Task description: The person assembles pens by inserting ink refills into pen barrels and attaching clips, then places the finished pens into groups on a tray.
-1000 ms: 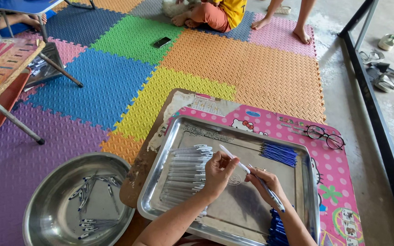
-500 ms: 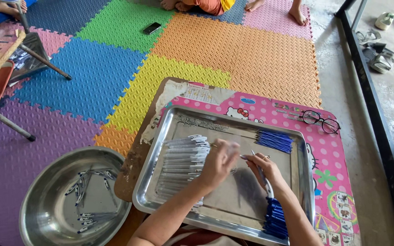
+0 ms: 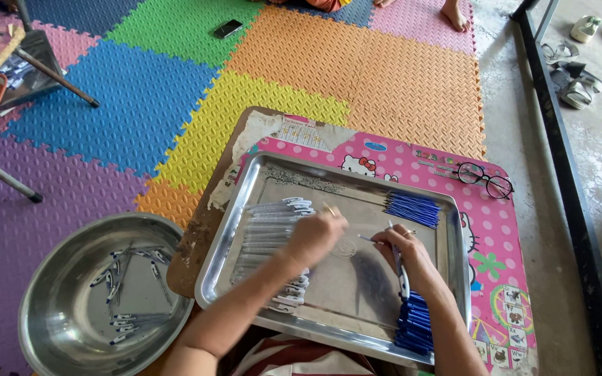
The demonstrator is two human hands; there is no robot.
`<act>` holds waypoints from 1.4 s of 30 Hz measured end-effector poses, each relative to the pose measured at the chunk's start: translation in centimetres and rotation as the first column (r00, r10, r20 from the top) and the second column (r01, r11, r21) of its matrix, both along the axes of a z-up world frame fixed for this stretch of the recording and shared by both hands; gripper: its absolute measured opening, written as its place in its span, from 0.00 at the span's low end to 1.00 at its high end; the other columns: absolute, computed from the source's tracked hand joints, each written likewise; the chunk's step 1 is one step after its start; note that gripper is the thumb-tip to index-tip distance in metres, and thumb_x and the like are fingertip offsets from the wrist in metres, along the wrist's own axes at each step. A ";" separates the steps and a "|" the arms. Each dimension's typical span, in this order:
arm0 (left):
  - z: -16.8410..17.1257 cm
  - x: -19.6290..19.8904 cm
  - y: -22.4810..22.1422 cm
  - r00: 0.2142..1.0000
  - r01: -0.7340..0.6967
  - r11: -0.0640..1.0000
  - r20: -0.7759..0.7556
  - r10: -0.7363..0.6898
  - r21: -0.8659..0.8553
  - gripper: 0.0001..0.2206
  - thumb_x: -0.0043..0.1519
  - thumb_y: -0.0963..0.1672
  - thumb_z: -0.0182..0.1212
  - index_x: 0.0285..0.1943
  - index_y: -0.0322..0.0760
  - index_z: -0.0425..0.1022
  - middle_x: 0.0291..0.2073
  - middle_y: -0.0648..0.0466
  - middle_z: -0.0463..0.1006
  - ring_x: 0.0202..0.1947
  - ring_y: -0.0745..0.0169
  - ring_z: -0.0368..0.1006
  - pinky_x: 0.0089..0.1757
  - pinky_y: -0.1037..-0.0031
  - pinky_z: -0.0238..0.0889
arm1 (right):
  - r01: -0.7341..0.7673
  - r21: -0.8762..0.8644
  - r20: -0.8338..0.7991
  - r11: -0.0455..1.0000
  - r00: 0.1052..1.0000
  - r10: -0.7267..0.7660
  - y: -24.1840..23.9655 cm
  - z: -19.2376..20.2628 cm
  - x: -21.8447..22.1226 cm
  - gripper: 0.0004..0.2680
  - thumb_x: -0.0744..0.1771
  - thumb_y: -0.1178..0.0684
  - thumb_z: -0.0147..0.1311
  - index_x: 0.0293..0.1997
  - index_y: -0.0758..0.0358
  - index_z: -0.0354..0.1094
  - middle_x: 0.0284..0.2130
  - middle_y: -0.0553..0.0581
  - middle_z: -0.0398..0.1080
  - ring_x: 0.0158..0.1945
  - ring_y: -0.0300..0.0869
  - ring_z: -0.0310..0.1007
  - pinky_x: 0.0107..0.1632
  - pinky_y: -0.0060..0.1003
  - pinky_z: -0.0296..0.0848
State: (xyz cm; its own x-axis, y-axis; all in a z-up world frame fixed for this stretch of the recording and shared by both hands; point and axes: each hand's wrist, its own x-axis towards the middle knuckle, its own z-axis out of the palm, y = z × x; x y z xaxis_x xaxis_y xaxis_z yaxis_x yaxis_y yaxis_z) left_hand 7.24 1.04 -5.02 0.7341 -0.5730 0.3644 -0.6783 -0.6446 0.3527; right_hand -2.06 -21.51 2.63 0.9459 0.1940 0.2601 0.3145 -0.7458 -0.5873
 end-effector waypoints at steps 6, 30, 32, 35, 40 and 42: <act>-3.5 16.8 9.2 0.973 -0.203 0.979 -0.106 0.206 0.034 0.04 0.60 0.43 0.71 0.40 0.49 0.83 0.38 0.53 0.81 0.46 0.46 0.82 0.47 0.57 0.75 | 0.169 -0.033 0.020 0.985 0.985 -0.169 -1.4 0.9 0.0 0.07 0.66 0.59 0.62 0.46 0.52 0.80 0.34 0.59 0.77 0.41 0.58 0.81 0.45 0.50 0.78; 7.0 1.1 4.2 0.772 -0.276 0.407 -0.453 -0.446 -0.871 0.13 0.68 0.41 0.65 0.60 0.30 0.76 0.43 0.49 0.80 0.40 0.68 0.81 0.46 0.76 0.79 | 0.308 -0.087 0.313 0.947 0.911 -0.268 -6.9 -0.9 6.6 0.04 0.72 0.55 0.58 0.51 0.50 0.76 0.37 0.60 0.75 0.42 0.58 0.79 0.49 0.52 0.75; 7.3 0.4 3.6 0.764 -0.294 0.386 -0.457 -0.455 -0.875 0.12 0.67 0.41 0.66 0.57 0.29 0.76 0.43 0.49 0.81 0.40 0.68 0.82 0.46 0.75 0.80 | 0.183 0.091 0.243 0.979 0.949 -0.200 -2.6 1.4 4.6 0.06 0.71 0.57 0.57 0.51 0.51 0.77 0.35 0.58 0.78 0.41 0.55 0.80 0.49 0.48 0.76; 6.7 -0.4 3.8 0.747 -0.310 0.327 -0.442 -0.497 -0.893 0.10 0.65 0.39 0.68 0.53 0.28 0.77 0.41 0.46 0.83 0.39 0.64 0.84 0.45 0.72 0.82 | -0.028 0.267 0.198 0.963 0.980 -0.026 2.5 3.0 2.5 0.08 0.68 0.57 0.62 0.51 0.53 0.78 0.33 0.52 0.79 0.39 0.48 0.81 0.50 0.42 0.77; 7.7 -1.6 7.8 0.754 -0.312 0.253 -0.401 -0.521 -0.916 0.10 0.64 0.39 0.71 0.51 0.26 0.79 0.41 0.42 0.83 0.39 0.58 0.86 0.45 0.66 0.83 | -0.184 0.285 0.226 0.941 0.967 0.121 7.4 3.2 2.4 0.07 0.66 0.59 0.67 0.47 0.59 0.79 0.31 0.54 0.76 0.34 0.45 0.78 0.45 0.39 0.77; 8.8 -1.9 10.6 0.815 -0.197 0.308 -0.330 -0.476 -0.931 0.27 0.67 0.45 0.69 0.73 0.34 0.66 0.56 0.43 0.78 0.54 0.60 0.80 0.55 0.69 0.76 | -0.202 0.206 0.216 0.958 0.964 0.157 8.4 3.4 2.5 0.04 0.68 0.60 0.64 0.46 0.61 0.79 0.30 0.57 0.75 0.33 0.51 0.78 0.43 0.42 0.77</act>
